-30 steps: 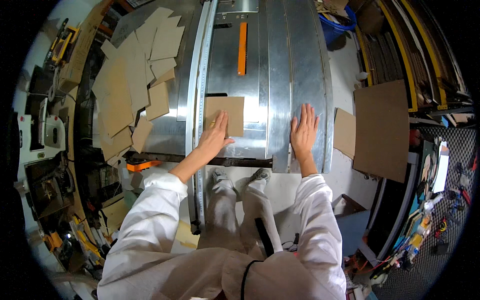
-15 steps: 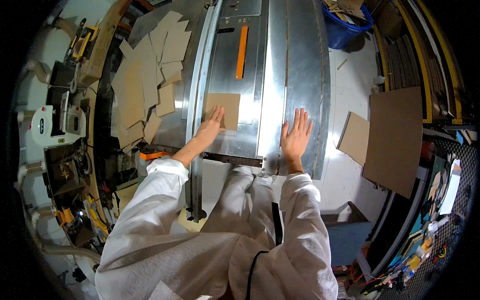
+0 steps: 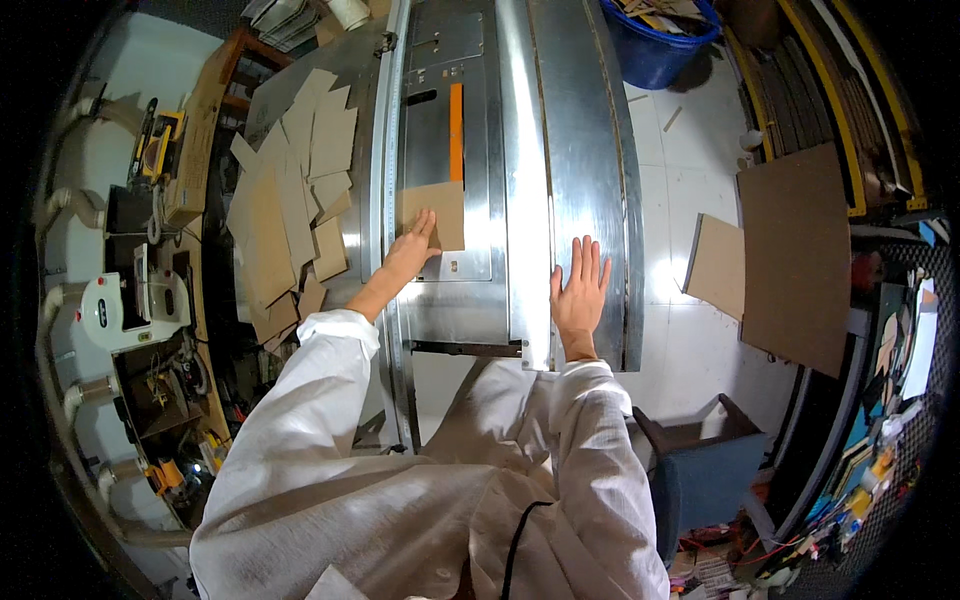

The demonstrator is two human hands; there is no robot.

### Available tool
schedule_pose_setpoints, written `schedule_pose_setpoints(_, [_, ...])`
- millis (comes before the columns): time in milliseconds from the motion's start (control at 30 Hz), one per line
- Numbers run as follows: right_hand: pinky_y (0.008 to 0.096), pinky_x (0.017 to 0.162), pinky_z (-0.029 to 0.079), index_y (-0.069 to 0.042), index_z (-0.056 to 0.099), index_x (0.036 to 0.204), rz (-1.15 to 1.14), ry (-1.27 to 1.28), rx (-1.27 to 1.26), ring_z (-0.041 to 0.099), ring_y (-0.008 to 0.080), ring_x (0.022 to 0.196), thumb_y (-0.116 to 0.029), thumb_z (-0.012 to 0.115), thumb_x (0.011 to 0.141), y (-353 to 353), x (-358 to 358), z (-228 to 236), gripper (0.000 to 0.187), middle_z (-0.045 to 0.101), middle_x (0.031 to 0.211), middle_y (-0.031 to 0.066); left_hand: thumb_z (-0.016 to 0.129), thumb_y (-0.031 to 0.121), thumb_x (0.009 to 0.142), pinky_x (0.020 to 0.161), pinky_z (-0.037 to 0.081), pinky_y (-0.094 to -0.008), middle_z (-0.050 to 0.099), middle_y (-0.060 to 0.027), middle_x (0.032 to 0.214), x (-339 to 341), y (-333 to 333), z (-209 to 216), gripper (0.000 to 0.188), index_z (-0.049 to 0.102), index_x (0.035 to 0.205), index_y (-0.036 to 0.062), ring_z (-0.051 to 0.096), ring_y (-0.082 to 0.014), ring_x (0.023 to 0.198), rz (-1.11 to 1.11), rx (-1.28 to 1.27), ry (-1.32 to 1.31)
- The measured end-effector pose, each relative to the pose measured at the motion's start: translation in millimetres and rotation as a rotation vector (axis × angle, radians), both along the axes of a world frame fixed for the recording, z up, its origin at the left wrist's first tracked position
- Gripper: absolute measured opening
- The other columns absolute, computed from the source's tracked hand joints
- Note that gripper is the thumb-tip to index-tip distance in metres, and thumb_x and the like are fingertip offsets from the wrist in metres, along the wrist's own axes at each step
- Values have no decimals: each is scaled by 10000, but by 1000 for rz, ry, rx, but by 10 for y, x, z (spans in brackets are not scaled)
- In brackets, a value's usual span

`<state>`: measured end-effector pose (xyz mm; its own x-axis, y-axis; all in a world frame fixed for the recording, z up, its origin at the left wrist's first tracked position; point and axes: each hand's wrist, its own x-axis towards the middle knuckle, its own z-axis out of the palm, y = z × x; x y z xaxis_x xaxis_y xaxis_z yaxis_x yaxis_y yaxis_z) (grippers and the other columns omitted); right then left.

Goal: The person measures a black rectangular piece with a metal ruler, then uses a table saw to cut a small cardboard piece. They repeatedly align and inspect the black piece against the cut cardboard, checking fit and dimensions, and walk toward another room while holding the pieces.

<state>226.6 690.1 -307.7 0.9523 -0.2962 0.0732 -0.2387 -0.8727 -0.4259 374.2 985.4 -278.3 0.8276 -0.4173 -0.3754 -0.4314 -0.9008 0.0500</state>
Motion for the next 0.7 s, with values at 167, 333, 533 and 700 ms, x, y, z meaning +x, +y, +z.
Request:
schedule_pose_setpoints(167, [447,1208,130,-88,353,1474,-12,3,-9,239,230,1457,-295,466,956,11,35,-7,570,324,1548,74,686,329,849,1023,478,-358,288,-220,1527,212,39,-111,834,260,1468,-33,362,-307,1387,-64,28,-43])
schedule_pose_setpoints(333, [441,1207,136,-105,349,1480,-20,10,12,240,221,1457,-310,453,964,2,28,1,565,322,1550,66,698,327,839,1015,484,-363,318,-213,1515,460,-90,7,818,297,1451,-37,389,-315,1367,-3,39,19])
schedule_pose_setpoints(533, [440,1211,127,-128,324,1489,-22,29,34,232,235,1459,-289,475,954,-8,29,1,579,307,1553,67,692,331,843,1004,489,-364,341,-220,1500,737,-57,-69,801,315,1441,-45,451,-319,1312,-80,29,-54])
schedule_pose_setpoints(700, [436,1209,130,-136,335,1485,-37,38,33,229,225,1460,-292,480,943,7,28,-18,583,307,1555,57,690,340,843,1038,463,-347,321,-217,1515,960,-131,-35,812,307,1447,-45,387,-302,1373,-78,101,-22])
